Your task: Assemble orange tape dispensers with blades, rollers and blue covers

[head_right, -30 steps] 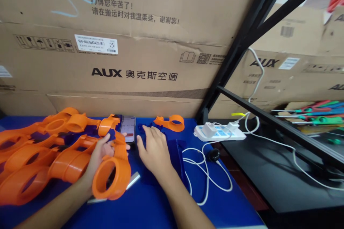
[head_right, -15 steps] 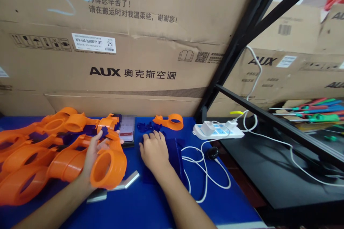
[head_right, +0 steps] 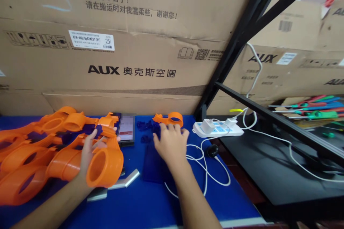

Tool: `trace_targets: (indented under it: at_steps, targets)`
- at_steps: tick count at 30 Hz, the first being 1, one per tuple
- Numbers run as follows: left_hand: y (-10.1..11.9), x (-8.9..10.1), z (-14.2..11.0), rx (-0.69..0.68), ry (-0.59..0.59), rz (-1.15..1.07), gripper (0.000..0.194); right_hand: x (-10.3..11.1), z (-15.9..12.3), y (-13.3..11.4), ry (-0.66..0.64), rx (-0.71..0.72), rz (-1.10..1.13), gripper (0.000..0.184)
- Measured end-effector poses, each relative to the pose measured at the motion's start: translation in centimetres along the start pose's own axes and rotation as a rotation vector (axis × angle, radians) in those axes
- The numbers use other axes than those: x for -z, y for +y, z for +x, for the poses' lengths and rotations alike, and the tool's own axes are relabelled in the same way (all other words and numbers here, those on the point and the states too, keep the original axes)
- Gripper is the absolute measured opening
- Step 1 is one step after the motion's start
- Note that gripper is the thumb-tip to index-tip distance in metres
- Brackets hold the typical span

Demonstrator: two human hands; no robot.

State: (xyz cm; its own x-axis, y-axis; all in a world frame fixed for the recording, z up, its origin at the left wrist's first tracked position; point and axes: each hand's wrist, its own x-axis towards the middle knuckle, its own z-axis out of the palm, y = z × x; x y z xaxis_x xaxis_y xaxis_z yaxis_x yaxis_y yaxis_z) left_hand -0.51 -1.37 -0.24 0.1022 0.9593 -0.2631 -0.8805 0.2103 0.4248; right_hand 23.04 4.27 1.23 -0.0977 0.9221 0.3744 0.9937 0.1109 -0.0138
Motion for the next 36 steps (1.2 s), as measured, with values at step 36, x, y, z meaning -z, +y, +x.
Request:
trace_targets:
  at_steps: [36]
  targets:
    - [-2.7, 0.3, 0.0, 0.174, -0.18, 0.209, 0.056, 2.6, -1.1, -2.6, -0.069, 0.022, 1.31, 0.026]
